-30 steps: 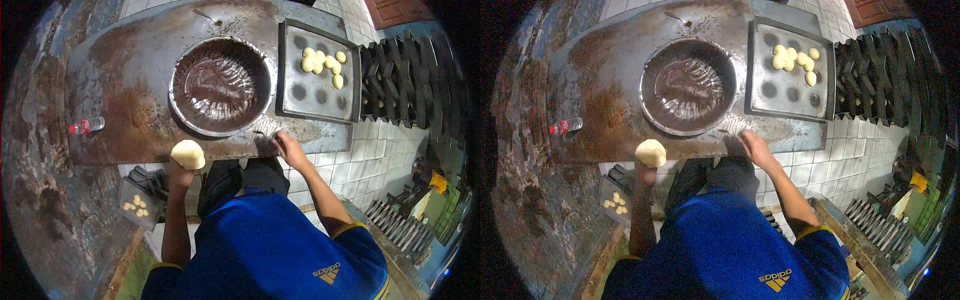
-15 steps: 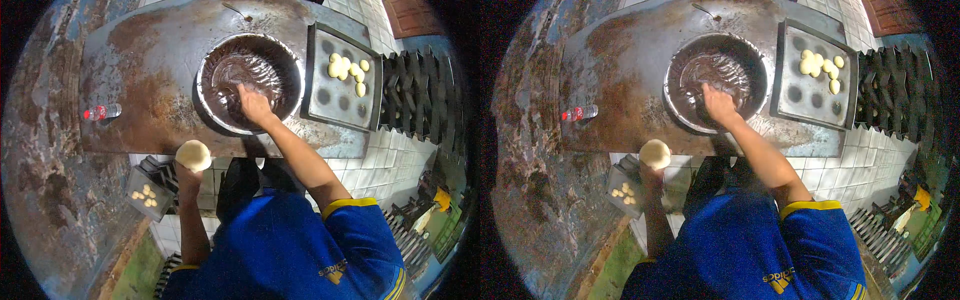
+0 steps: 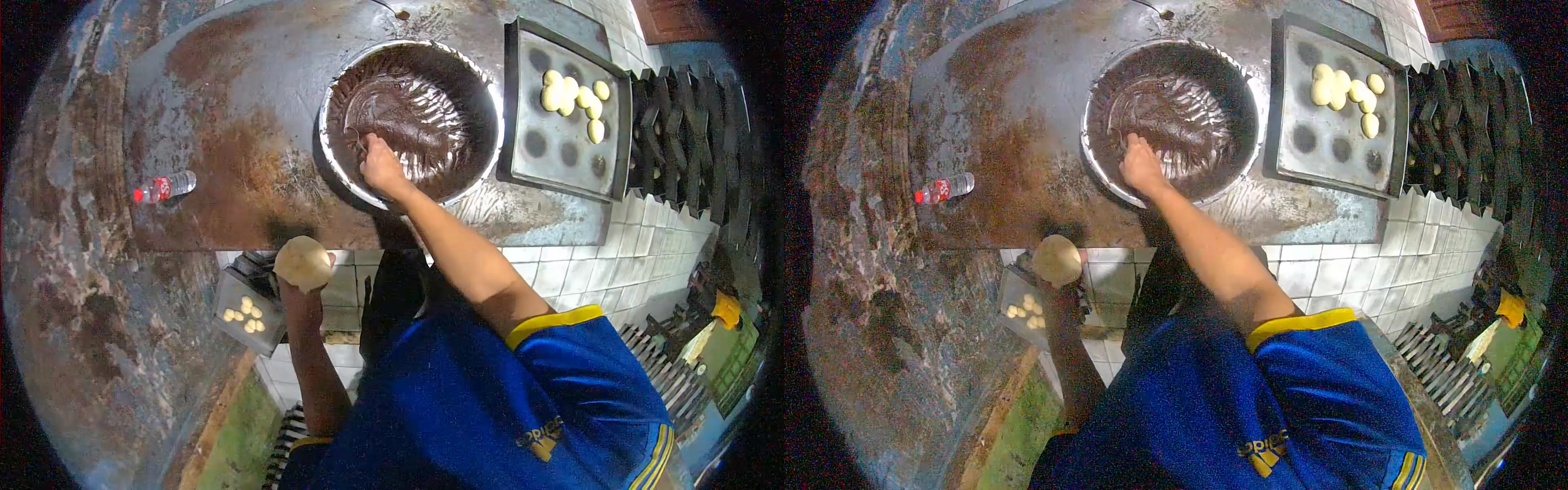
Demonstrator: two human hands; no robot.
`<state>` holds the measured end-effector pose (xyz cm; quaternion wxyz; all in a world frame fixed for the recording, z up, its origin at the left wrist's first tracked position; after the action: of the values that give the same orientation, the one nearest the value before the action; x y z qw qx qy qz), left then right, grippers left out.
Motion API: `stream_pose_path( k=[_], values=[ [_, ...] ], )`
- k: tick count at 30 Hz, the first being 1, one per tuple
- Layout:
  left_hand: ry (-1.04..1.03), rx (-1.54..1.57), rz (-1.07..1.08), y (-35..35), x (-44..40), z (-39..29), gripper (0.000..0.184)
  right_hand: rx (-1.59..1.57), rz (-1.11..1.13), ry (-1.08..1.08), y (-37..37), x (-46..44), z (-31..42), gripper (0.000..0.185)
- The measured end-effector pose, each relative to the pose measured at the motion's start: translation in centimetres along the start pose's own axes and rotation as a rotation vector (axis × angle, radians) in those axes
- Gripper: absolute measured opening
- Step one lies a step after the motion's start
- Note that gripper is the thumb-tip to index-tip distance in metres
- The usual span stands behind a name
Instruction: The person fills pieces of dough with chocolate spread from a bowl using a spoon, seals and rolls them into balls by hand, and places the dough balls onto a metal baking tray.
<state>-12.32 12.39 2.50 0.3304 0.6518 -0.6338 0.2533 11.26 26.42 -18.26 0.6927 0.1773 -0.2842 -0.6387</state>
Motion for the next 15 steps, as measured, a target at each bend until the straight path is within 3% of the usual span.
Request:
stream_pose_path(
  k=[2, 4, 5, 8, 9, 11, 15],
  values=[
    [-0.079, -0.208, 0.105, -1.0, 0.5, -0.9, 0.070, -0.090, -0.010, -0.059, -0.1, -0.5, -1.0, 0.032],
    [-0.206, -0.242, -0.221, -0.6, -0.6, 1.6, 0.066, -0.545, 0.226, -0.005, 2.5, -0.5, 0.1, 0.023],
    [-0.245, -0.254, -0.330, -0.4, -0.8, 2.5, 0.065, -0.543, 0.225, -0.006, 3.9, -0.1, 0.7, 0.023],
    [-0.278, -0.174, -0.369, 0.0, -0.8, 2.4, 0.061, -0.500, 0.069, 0.005, 5.1, 0.9, 0.2, 0.039],
    [-0.183, -0.123, -0.267, -0.7, -1.1, 1.5, 0.061, -0.501, 0.065, 0.002, 4.2, 0.9, -0.6, 0.039],
    [-0.088, -0.074, -0.163, -1.6, -0.7, 0.1, 0.060, -0.058, 0.013, -0.029, 3.5, 0.9, -1.7, 0.041],
    [-0.080, -0.204, -0.270, -1.4, -0.3, -0.3, 0.066, -0.011, -0.042, -0.036, 1.4, 1.0, -1.4, 0.037]
  ],
)
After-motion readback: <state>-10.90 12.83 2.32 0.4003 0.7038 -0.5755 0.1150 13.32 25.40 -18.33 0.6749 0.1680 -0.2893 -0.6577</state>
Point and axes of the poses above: each hand's wrist, its own x-axis away from the middle knuckle, its own y-axis out of the back of the hand, z = x × y, the point moved 3 cm from there along -x, towards the middle knuckle, and after that the axes turned 12 degrees about y, right-handed, at the moved point
